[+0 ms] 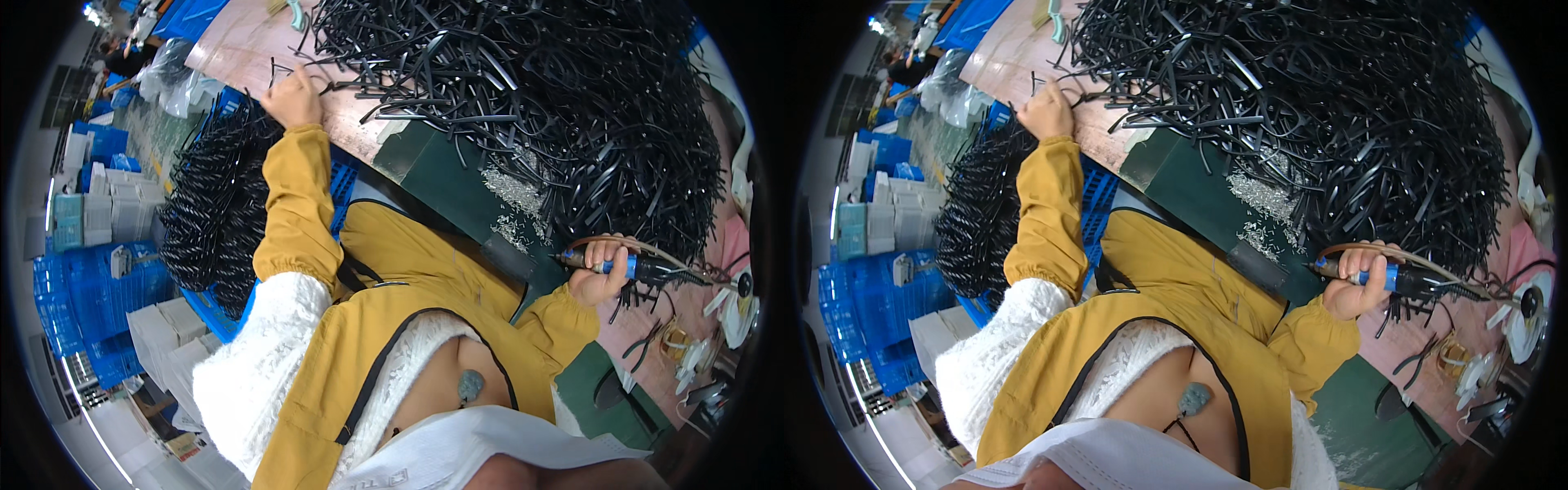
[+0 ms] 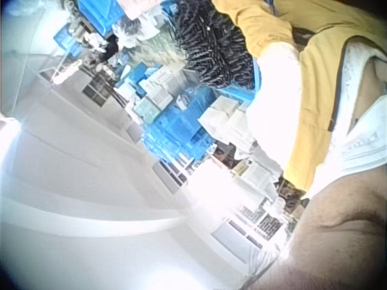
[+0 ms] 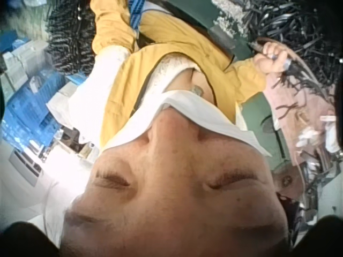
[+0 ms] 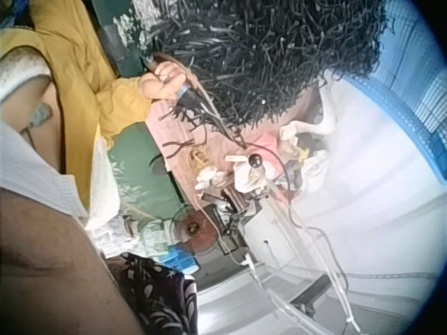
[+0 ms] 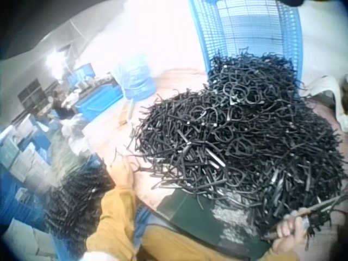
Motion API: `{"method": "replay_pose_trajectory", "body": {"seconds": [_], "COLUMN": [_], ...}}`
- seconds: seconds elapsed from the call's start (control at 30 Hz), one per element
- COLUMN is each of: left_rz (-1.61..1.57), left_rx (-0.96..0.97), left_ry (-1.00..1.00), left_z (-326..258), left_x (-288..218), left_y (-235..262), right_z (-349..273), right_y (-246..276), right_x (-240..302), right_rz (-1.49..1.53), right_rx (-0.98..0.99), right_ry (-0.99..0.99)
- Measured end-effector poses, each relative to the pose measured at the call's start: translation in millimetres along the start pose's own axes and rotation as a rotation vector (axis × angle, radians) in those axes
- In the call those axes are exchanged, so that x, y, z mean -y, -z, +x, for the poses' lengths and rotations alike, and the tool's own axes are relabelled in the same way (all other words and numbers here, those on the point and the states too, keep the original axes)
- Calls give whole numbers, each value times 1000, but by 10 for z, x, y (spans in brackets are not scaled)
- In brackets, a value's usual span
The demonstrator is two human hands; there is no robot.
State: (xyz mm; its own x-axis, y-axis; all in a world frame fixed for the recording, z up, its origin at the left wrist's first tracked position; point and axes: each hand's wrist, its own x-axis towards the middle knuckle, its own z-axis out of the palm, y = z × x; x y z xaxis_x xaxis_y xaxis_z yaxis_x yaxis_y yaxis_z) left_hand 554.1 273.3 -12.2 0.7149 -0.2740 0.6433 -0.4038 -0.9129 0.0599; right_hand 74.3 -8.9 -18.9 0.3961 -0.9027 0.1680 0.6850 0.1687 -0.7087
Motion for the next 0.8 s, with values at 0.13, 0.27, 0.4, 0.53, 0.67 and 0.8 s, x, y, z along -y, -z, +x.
{"method": "replay_pose_trajectory", "body": {"seconds": [0.13, 0.27, 0.4, 0.53, 0.67, 0.8], "left_rz": [-46, -548, -438, -994, -789, -444], "left_rx": [-363, -216, 315, 73, -46, 355], "left_ry": [-92, -534, -297, -377, -616, -650], "left_z": [1, -419, -347, -131, 78, 261], "left_x": [10, -435, -826, -1577, -2872, -3612], "left_y": [332, 351, 428, 790, 629, 263], "right_z": [28, 53, 34, 72, 58, -90], "right_y": [-30, -56, -42, -96, -227, -167], "right_x": [-1, -8, 4, -14, -53, 255], "right_rz": [33, 39, -51, -51, -261, -1022], "right_rx": [-10, -48, -87, -110, -203, -77], "right_ry": [0, -38, 23, 60, 156, 342]}}
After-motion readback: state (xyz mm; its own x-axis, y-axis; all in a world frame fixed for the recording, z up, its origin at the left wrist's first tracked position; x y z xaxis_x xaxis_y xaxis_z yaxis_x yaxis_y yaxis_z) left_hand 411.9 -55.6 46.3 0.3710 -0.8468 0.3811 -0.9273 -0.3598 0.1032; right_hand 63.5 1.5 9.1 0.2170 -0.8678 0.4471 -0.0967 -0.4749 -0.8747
